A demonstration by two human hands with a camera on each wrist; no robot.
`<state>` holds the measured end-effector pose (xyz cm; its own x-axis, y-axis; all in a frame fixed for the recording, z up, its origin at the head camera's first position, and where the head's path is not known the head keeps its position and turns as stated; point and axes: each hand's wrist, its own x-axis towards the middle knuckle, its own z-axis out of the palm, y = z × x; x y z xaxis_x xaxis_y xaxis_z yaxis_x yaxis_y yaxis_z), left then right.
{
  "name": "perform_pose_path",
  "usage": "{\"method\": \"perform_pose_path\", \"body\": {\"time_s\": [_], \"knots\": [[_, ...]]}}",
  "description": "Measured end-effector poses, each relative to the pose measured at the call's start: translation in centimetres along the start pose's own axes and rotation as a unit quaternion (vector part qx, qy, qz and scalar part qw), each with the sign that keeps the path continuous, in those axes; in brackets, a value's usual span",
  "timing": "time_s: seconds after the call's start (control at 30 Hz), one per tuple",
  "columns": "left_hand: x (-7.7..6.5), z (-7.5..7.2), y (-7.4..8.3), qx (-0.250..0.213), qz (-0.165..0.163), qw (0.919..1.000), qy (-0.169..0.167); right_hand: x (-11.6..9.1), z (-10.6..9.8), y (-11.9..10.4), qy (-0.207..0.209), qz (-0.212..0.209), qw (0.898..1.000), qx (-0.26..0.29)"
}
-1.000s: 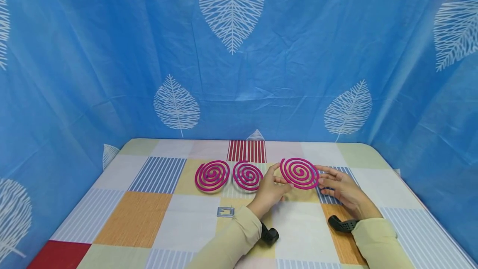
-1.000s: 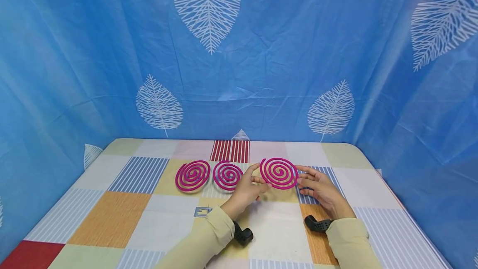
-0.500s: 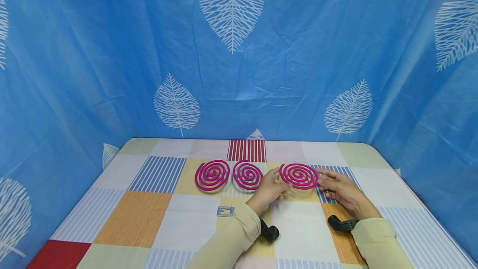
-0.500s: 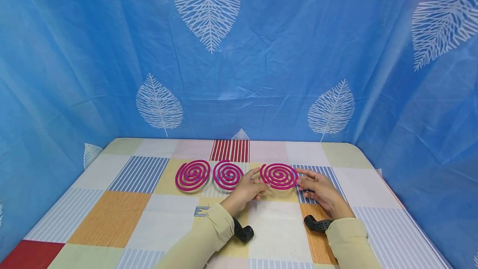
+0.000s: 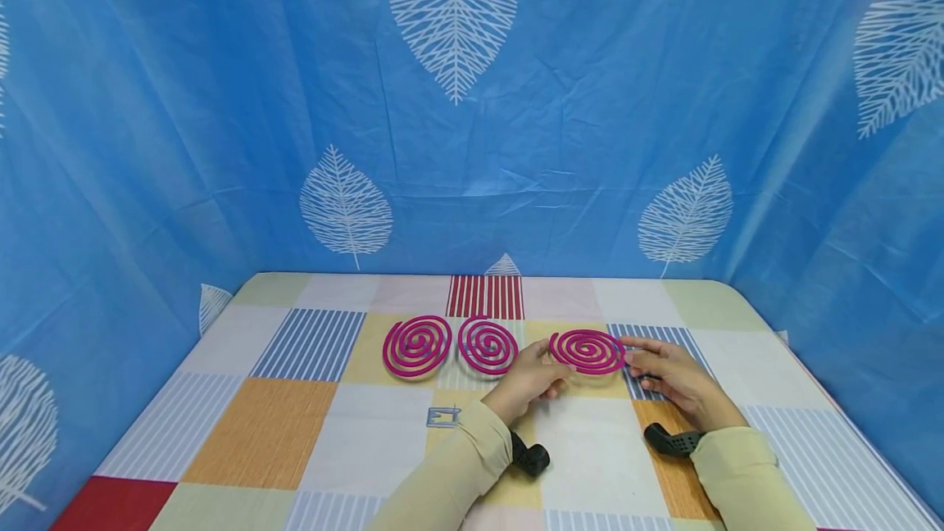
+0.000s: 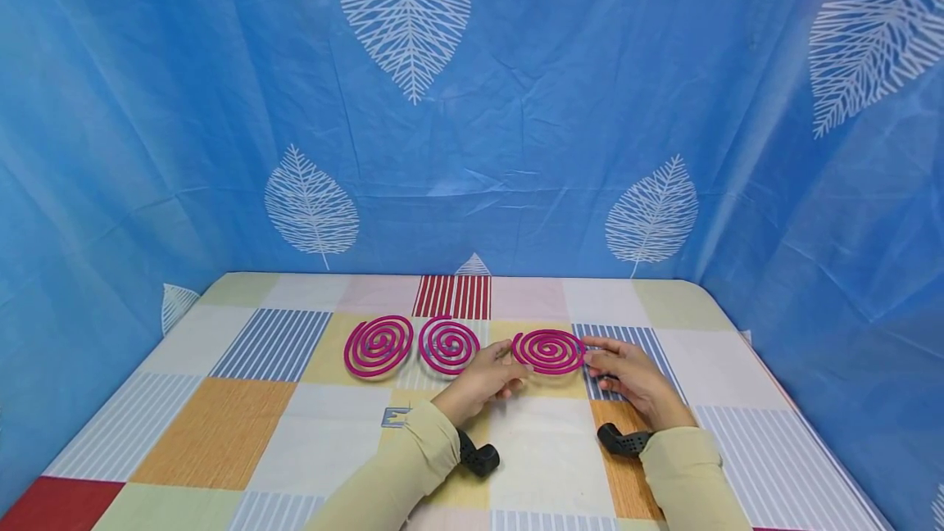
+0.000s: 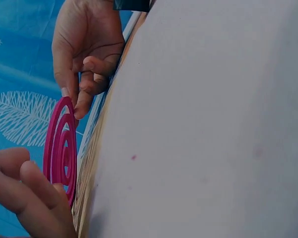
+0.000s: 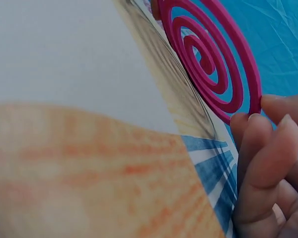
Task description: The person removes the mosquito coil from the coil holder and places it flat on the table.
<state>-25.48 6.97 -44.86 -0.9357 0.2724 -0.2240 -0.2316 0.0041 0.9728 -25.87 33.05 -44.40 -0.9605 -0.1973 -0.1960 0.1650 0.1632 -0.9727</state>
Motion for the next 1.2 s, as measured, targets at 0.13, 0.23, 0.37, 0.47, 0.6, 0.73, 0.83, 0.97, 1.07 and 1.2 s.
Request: {"method": "perform_pose_path", "body": {"time_s": [0.13, 0.23, 0.37, 0.47, 0.6, 0.73, 0.83, 0.97, 1.07, 1.2], "knots": [[-0.2, -0.2, 0.1, -0.011, -0.013, 0.9998, -0.011, -0.1, 0.1, 0.0, 0.011, 0.007, 1.0, -0.011], [-0.4, -0.2, 0.1, -0.016, -0.022, 0.9995, -0.013, -0.2, 0.1, 0.0, 0.018, 0.011, 1.0, -0.018], [-0.5, -0.3, 0.1, -0.007, -0.021, 0.9997, -0.008, -0.2, 0.0, 0.0, 0.024, 0.011, 0.999, -0.022], [-0.6, -0.5, 0.3, 0.011, -0.015, 0.9998, -0.008, -0.1, 0.0, 0.1, 0.032, 0.013, 0.999, -0.025], [-0.7, -0.5, 0.6, 0.026, -0.006, 0.9997, -0.001, 0.0, -0.1, 0.0, 0.048, 0.023, 0.998, -0.032], [-0.9, -0.6, 0.9, 0.038, -0.006, 0.9993, 0.005, 0.0, 0.2, -0.3, 0.071, 0.041, 0.996, -0.041], [-1.2, -0.7, 1.2, 0.056, -0.01, 0.9983, 0.005, 0.0, 0.3, -0.5, 0.088, 0.055, 0.993, -0.052], [-1.5, -0.8, 1.7, 0.088, -0.003, 0.9961, -0.003, 0.0, 0.5, -0.9, 0.101, 0.065, 0.991, -0.066], [-1.6, -0.9, 2.1, 0.107, 0.006, 0.9942, -0.013, 0.0, 0.5, -1.0, 0.102, 0.067, 0.99, -0.071], [-1.8, -1.1, 2.6, 0.124, 0.017, 0.9918, -0.029, 0.0, 0.5, -1.1, 0.102, 0.068, 0.99, -0.072]]}}
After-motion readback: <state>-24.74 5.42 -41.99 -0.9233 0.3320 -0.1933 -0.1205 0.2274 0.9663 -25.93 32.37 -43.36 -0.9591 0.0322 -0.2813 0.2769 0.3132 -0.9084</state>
